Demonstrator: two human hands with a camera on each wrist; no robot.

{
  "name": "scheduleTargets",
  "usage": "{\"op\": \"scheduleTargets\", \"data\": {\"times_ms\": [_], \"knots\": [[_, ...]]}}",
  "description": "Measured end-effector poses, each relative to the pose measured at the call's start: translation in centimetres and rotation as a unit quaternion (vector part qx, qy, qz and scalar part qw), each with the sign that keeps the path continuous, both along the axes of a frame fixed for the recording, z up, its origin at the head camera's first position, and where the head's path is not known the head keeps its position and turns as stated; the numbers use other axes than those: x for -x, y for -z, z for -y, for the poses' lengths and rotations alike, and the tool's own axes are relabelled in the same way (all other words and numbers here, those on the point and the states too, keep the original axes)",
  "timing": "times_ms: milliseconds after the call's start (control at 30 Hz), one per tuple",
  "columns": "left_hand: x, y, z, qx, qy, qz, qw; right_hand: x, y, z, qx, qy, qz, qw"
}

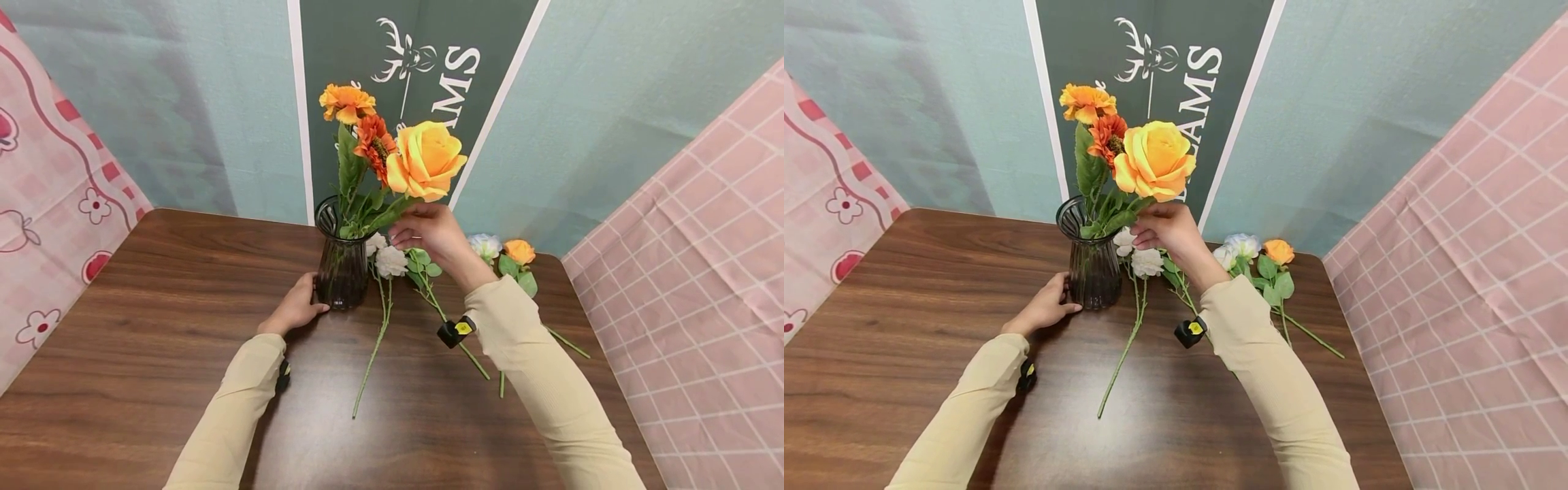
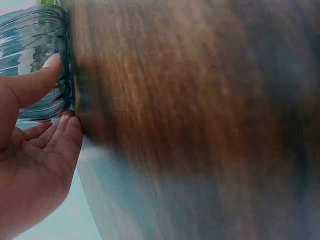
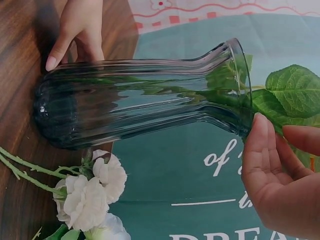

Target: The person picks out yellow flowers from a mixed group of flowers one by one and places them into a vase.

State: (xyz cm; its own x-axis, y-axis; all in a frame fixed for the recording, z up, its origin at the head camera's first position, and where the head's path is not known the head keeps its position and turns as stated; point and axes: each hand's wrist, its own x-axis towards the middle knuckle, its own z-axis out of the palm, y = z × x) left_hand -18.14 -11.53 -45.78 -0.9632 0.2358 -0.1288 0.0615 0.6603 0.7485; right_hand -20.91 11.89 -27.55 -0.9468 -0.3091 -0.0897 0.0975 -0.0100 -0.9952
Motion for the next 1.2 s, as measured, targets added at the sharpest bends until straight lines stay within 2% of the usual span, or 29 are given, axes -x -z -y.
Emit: {"op": "scheduleTargets", "data": {"times_ms": [133,333,667,867,1200], "knots": [[0.0,0.1,0.1,0.002,0.003,0.011,0.9999,-0.2,-0.1,-0.2,0.004,-0.005,0.001,1.0],[0.1,0.2,0.1,0.004,0.004,0.007,1.0,-0.3,-0.2,-0.6,-0.002,-0.011,0.0,0.9999],[0.0,0.2,0.1,0.003,-0.001,0.009,1.0,-0.5,0.2,-1.9,-0.021,0.008,0.013,0.9997],[0.0,0.3,0.1,0.002,0.001,0.01,0.9999,-0.9,0.8,-2.8,-0.028,0.015,0.022,0.9993],[-0.1,0.3,0.1,-0.005,0.004,0.007,1.0,-1.7,2.6,-4.3,-0.056,0.052,0.034,0.9965]]}}
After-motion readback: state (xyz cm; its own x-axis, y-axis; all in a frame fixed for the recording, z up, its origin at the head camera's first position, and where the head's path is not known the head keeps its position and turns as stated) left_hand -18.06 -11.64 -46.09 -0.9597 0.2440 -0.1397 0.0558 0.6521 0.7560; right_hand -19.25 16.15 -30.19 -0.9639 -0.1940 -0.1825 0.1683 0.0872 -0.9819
